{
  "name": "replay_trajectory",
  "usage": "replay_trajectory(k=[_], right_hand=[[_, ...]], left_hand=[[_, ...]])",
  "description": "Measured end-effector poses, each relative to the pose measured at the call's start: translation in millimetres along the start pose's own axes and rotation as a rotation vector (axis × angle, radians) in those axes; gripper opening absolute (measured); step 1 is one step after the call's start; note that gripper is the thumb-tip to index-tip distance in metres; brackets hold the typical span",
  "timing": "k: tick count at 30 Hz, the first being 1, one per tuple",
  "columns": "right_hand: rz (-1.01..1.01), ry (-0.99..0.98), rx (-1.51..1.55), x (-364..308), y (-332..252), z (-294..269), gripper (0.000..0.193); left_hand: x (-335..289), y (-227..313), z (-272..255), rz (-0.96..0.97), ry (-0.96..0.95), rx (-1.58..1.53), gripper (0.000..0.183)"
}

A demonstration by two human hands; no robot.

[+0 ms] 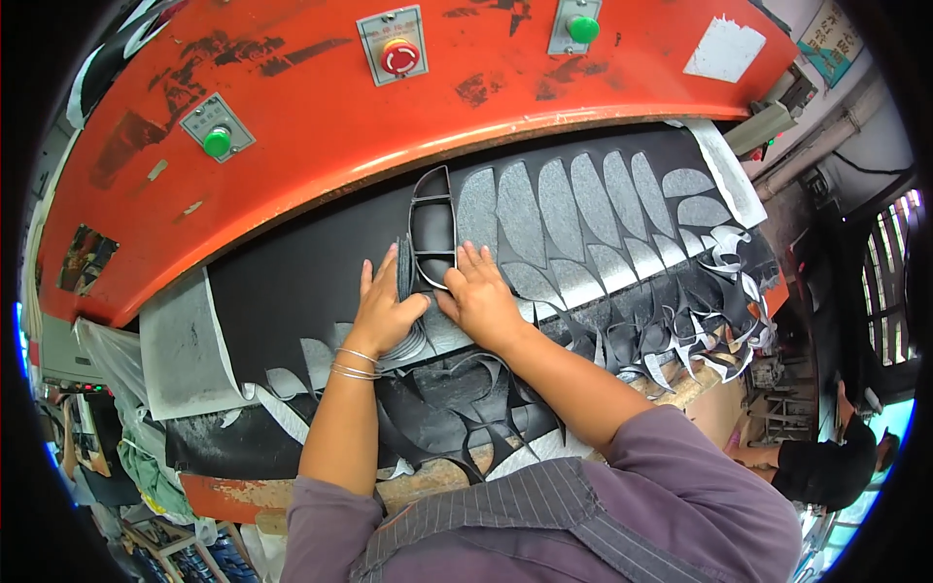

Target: Using a hydraulic die-cutting machine to cut out footwear components from layered material sheets.

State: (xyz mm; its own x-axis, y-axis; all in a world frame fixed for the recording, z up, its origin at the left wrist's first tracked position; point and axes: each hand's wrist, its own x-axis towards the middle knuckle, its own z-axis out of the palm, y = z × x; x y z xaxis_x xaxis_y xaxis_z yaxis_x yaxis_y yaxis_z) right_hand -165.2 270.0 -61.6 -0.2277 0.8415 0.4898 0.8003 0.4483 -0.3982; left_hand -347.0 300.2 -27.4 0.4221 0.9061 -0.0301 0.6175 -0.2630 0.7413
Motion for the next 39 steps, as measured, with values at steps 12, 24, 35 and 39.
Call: replay_trajectory(k=[12,24,35,39], right_hand=[[0.082,1.005,0.059,118,47,-168,0.066],[-0.276,-0.495,0.213,-106,-78,-142,0.06],[-0.238,-0.415,0.015,-180,-105,-91,0.018],[-0.166,-0.821,0.064,-136,-102,-123,0.02]], left_hand=[[-28,25,-93,0.421,1.36,-0.197,0.038],[-205,79,4,-0.055,0.064,0.227,0.037],[-248,96,94,-0.008,0.241,0.359,0.033],[-250,93,85,-0.069,0.131,0.332,0.038]])
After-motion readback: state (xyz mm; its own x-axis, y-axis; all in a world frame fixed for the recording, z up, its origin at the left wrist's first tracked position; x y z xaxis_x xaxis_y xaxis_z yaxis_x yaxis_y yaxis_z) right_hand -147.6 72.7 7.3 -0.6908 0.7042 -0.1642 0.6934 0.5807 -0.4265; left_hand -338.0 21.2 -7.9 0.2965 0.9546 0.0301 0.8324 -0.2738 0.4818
